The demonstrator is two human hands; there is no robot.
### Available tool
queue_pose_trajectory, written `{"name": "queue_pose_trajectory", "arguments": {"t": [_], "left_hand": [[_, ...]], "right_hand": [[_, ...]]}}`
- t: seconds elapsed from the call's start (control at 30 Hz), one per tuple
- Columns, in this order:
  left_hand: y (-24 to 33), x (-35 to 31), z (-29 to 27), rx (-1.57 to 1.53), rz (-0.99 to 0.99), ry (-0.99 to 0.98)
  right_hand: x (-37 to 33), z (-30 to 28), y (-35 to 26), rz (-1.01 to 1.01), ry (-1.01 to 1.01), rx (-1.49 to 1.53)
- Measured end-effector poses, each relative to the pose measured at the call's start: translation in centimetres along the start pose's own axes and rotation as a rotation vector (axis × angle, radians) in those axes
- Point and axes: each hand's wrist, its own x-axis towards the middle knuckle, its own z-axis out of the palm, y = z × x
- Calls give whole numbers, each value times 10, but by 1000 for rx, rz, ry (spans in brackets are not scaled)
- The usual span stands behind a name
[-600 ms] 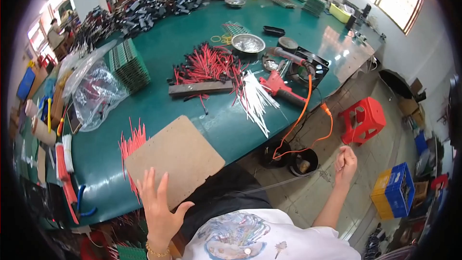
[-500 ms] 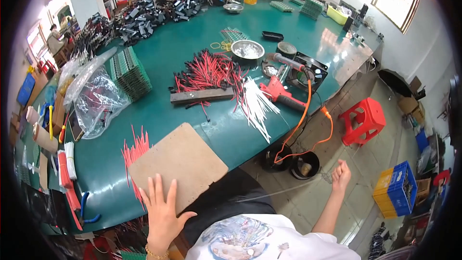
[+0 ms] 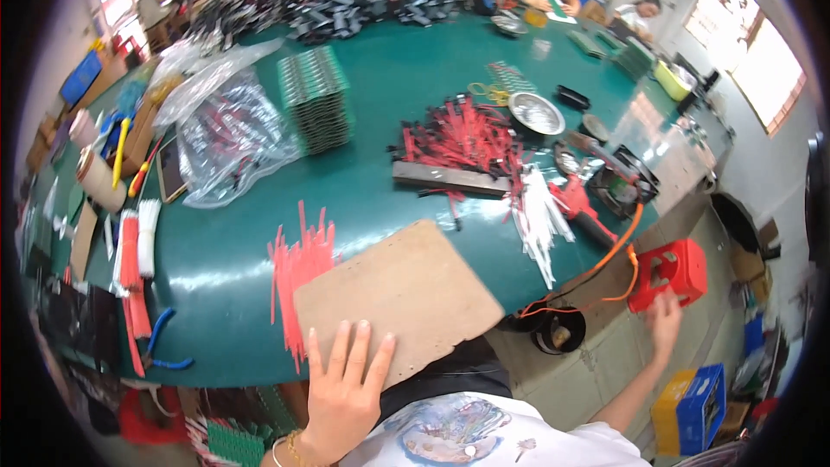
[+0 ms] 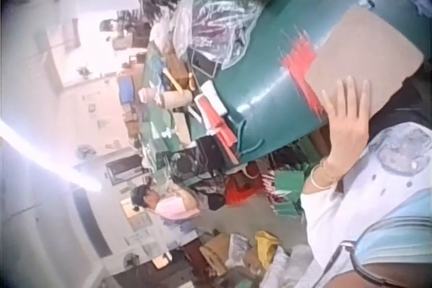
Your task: The person connects wire harnesses to a panel of printed circuit boards by hand, attaching the connectors until the wire harnesses are secured to the boards.
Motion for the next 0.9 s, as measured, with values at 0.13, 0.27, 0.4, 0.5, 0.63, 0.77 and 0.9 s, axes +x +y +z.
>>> {"name": "queue_pose_trajectory", "arguments": {"t": [0.13, 0.27, 0.4, 0.5, 0.63, 0.77, 0.9], "left_hand": [[-6, 17, -27, -79, 101, 80], [-17, 7, -48, -133, 11, 214], [-47, 34, -75, -102, -82, 466], [-88, 52, -89, -41, -368, 681], [-147, 132, -95, 8, -197, 837], [-200, 209, -56, 212, 2, 740], [-221, 247, 3, 359, 199, 541]], "right_hand": [[-51, 72, -184, -819, -173, 307], [-75, 265, -328, -1337, -469, 209], [-65, 410, -364, -1679, -396, -57], [-77, 430, -371, -1783, -240, -178], [-58, 398, -377, -2015, -15, -77], [-80, 328, -355, -2072, 132, 209], [-114, 251, -272, -2117, 47, 158]]}}
